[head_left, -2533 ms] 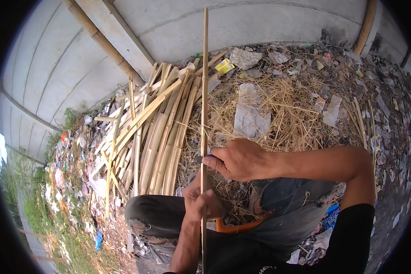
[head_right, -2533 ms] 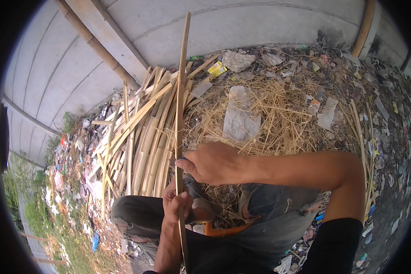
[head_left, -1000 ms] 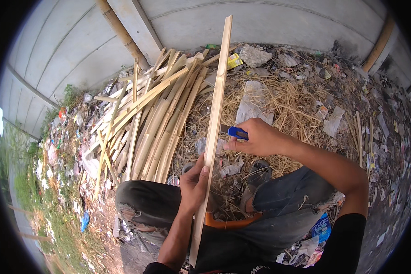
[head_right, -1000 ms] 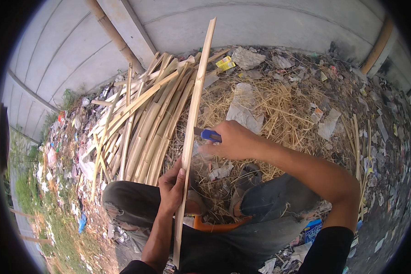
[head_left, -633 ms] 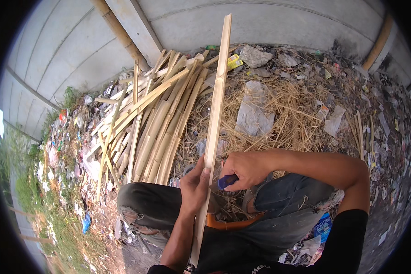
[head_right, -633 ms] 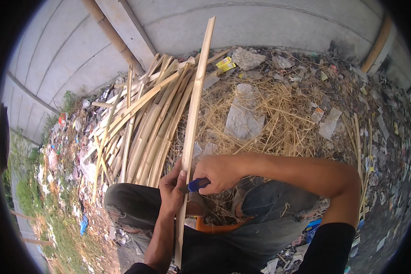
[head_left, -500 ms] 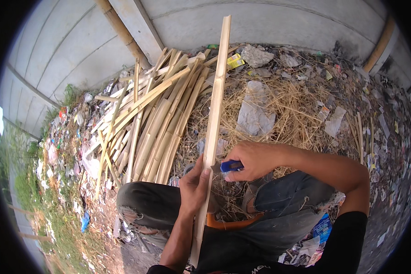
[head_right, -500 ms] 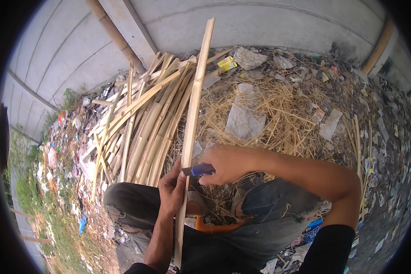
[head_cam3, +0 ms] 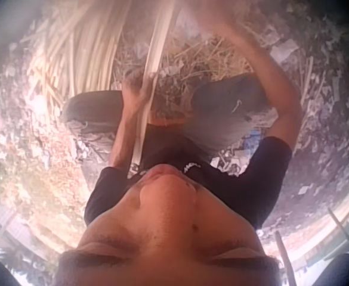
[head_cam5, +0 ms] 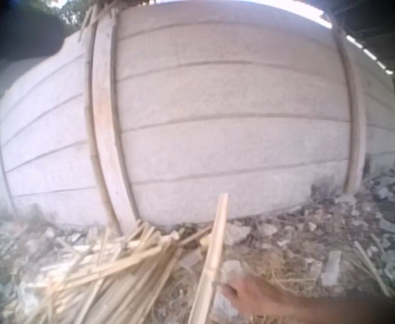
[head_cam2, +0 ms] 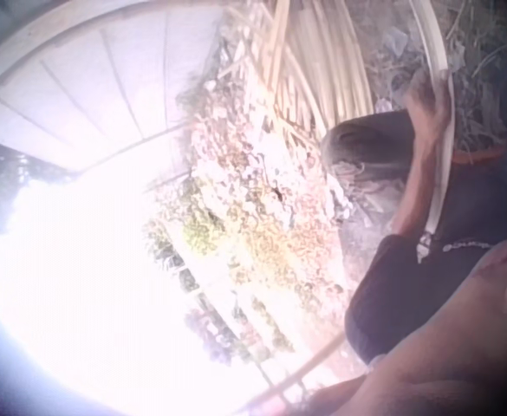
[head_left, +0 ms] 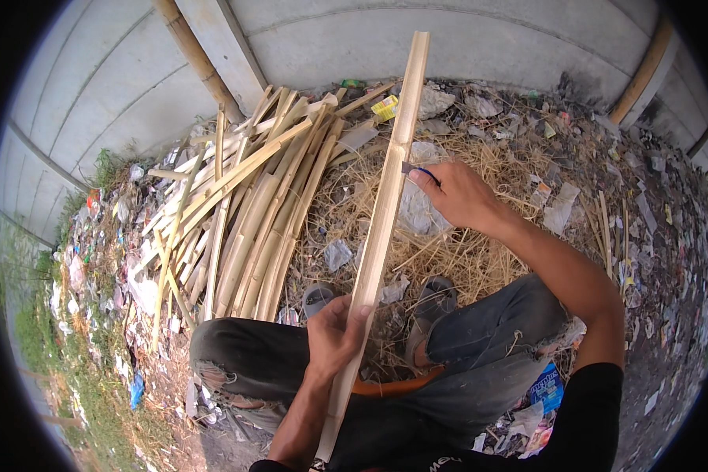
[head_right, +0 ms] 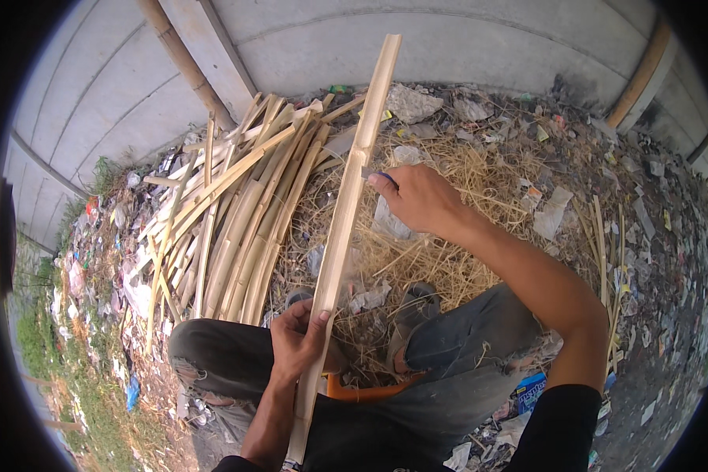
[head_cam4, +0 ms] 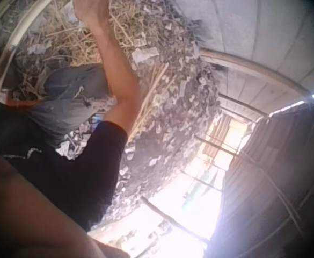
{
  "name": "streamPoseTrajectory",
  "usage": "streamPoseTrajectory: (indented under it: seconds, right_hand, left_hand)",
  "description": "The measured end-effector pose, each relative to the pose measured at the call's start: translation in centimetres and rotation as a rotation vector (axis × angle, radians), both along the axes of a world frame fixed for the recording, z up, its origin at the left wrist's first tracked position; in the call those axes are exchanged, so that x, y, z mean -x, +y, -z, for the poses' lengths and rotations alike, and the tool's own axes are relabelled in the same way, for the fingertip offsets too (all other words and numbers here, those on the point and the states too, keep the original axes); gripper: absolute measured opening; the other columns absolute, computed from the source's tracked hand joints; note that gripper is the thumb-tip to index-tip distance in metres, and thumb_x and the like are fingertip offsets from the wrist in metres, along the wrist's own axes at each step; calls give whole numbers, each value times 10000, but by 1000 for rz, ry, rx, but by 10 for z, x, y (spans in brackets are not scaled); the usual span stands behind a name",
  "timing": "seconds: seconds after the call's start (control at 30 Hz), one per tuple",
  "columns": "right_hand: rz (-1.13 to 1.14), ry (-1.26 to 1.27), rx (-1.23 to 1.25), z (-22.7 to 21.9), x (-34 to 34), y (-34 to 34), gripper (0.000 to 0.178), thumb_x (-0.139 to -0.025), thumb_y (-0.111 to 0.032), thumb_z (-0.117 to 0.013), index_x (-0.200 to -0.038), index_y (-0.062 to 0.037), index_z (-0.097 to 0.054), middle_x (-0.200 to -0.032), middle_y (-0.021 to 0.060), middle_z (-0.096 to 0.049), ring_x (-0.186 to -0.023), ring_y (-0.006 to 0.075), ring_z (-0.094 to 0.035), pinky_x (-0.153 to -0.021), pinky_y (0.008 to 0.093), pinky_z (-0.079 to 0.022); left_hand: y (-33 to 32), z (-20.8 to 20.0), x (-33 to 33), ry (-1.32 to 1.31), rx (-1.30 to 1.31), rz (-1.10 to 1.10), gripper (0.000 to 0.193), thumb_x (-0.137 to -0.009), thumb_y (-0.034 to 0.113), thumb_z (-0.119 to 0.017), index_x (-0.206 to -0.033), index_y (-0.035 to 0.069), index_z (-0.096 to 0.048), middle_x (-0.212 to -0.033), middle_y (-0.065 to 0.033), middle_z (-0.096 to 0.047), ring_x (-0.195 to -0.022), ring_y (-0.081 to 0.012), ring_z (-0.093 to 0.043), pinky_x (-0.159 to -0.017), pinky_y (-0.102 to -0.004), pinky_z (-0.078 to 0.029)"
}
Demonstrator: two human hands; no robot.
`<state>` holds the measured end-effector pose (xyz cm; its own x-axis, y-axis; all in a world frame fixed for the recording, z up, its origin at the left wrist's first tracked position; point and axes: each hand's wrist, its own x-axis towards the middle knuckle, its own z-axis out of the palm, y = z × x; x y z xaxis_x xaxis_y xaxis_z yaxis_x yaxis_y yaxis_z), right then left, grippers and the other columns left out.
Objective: The person sits on the ground and uses a knife to split long bamboo poles into thin strips. They hold the bamboo with one hand and use the knife to carefully separate the material, occasionally adjusting their grip and the position of the bamboo.
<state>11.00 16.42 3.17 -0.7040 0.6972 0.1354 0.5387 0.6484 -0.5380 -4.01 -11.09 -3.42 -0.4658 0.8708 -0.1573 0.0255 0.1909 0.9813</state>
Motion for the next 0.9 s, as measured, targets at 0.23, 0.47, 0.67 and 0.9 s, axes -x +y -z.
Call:
streamPoseTrajectory:
  seconds: [0.23, 0.47, 0.67, 0.9]
  right_hand:
    - [-130, -27, 177, -1, 5, -24, 579, -1062, -378, -475, -690, 50, -593, -517, 200, -495, -488, 358, -506, -582, 504, -431]
    - [-140, -37, 246, 4, 5, -24, 568, -1059, -357, -491, -686, 58, -597, -497, 164, -467, -464, 299, -477, -559, 480, -422]
    - [-163, 34, 257, 12, 3, -24, 613, -1071, -392, -484, -619, 20, -523, -471, 60, -377, -443, 172, -363, -493, 415, -369]
    - [-103, -34, 1098, 14, -1, 3, 609, -1042, -442, -503, -631, 7, -533, -488, 41, -391, -447, 168, -400, -496, 403, -353]
  left_hand:
    - [-10, 9, 7, -19, -48, -3, 270, -958, 154, -728, -1105, -70, -699, -859, -15, -706, -748, -44, -614, -659, -212, -488]
    - [-12, 13, 8, -49, -30, 2, 304, -959, 149, -726, -1150, -85, -693, -874, -25, -706, -756, -49, -607, -668, -209, -485]
    - [-11, 10, 5, -96, -49, -4, 312, -955, 141, -730, -1166, -85, -690, -879, -26, -707, -749, -44, -602, -661, -206, -480]
    - [-9, 15, 7, -16, -59, 16, 298, -960, 130, -722, -1164, -85, -691, -847, -18, -706, -723, -39, -603, -635, -200, -477]
